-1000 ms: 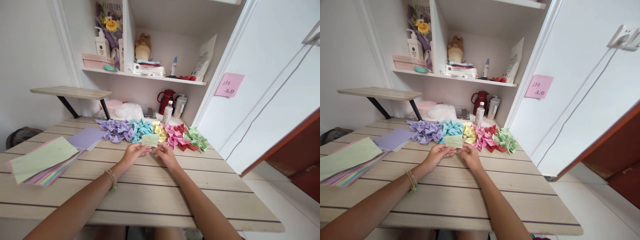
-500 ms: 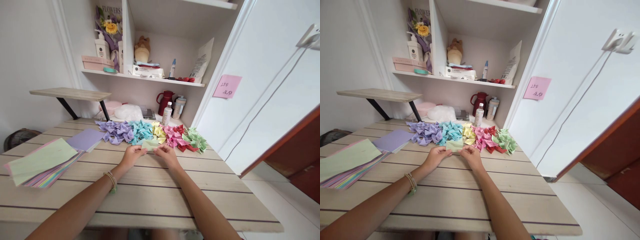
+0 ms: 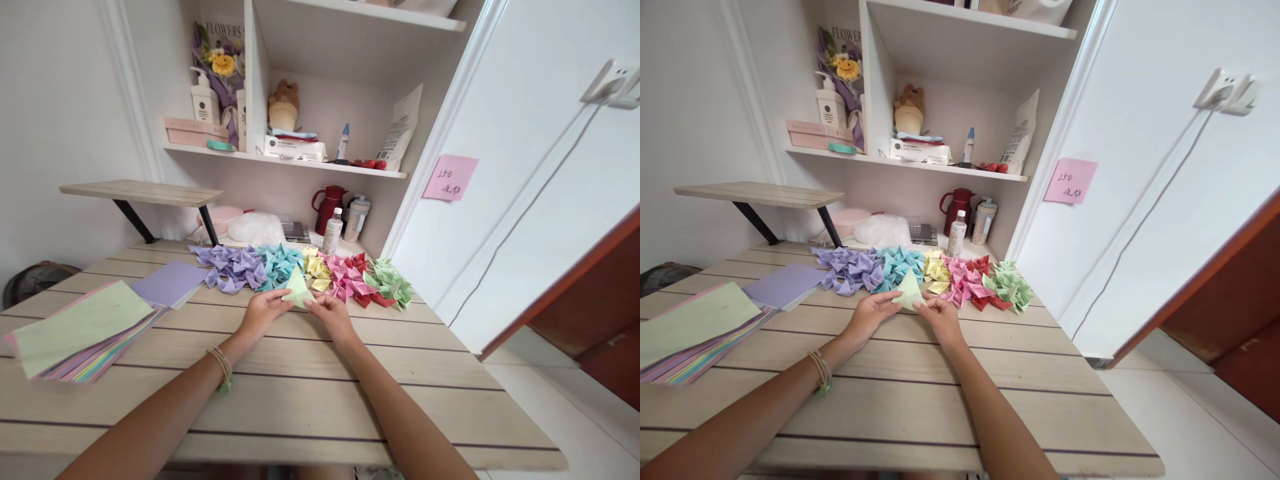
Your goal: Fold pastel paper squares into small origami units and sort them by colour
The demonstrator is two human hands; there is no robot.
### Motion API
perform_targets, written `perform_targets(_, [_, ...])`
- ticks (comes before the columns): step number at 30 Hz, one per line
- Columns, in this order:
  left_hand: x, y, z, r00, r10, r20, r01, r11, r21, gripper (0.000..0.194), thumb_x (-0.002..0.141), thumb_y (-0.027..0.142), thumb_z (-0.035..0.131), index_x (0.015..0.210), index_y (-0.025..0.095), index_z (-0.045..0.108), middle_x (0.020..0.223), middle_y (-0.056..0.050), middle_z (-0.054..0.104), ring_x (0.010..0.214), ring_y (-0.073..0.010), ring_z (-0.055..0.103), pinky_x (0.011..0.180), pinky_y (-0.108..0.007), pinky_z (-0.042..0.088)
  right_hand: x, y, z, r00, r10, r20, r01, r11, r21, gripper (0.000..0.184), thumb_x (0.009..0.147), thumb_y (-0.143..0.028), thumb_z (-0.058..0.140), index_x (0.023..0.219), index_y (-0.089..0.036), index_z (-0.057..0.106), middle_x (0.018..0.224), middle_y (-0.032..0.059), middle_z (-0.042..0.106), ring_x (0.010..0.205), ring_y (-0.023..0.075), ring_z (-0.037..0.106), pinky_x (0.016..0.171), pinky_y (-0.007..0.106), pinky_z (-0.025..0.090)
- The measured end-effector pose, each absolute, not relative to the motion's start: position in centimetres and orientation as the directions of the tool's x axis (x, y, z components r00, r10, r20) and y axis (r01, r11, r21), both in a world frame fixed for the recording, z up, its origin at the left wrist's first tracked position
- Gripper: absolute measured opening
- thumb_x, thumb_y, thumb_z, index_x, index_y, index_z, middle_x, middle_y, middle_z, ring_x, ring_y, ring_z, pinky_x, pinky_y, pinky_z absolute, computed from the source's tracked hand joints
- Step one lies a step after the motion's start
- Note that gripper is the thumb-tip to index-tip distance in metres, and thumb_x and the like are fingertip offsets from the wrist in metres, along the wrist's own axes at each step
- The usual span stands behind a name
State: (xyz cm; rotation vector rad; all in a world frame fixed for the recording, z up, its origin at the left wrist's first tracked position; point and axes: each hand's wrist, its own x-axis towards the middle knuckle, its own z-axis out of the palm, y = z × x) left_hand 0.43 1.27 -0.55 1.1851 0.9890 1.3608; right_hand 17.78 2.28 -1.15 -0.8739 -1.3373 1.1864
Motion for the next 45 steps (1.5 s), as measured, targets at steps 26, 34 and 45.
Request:
perform_targets(26, [0.0, 2.0, -1.1, -0.086, 0.988, 0.132, -0.265, -0.150, 0.953, 0.034, 0.060, 0.026, 0.075, 0.089, 0.013, 0.062, 0.093, -0.007, 0.064, 0.077, -0.0149, 0.064, 0.070, -0.029, 0.055, 18.2, 2.7, -1.9, -0.219, 0.975, 0.046, -0.258, -0.013, -0.966, 0.047, 0.053, -0.031, 0.079, 0.093, -0.018, 0.059, 0.068, 0.0008, 0.068, 0.064, 0.0156, 0.064, 0.068, 0.031, 0.053])
perform_targets(34, [0.5, 1.8, -1.2, -0.049, 0.995, 0.085, -0.300, -0.096, 0.949, 0.041, 0.065, 0.026, 0.072, 0.101, 0.017, 0.053, 0.083, -0.005, 0.066, 0.070, -0.0145, 0.065, 0.065, -0.028, 0.054, 18.4, 2.2, -1.1, -0.188, 0.981, 0.037, -0.219, -0.005, -0.976, 0.043, 0.050, -0.032, 0.081, 0.084, -0.017, 0.060, 0.065, 0.0028, 0.068, 0.061, 0.0173, 0.064, 0.066, 0.033, 0.053])
perform_targets(45, [0.6, 2.2, -2.0, 0.060, 0.988, 0.143, -0.173, -0.131, 0.976, 0.037, 0.071, 0.045, 0.061, 0.091, 0.015, 0.054, 0.058, 0.003, 0.058, 0.044, -0.0090, 0.055, 0.046, -0.019, 0.043, 17.9, 1.6, -1.0, -0.205, 0.979, -0.017, -0.184, -0.056, -0.981, 0.037, 0.043, -0.030, 0.083, 0.070, -0.016, 0.061, 0.058, 0.0000, 0.066, 0.054, 0.0140, 0.060, 0.057, 0.027, 0.050])
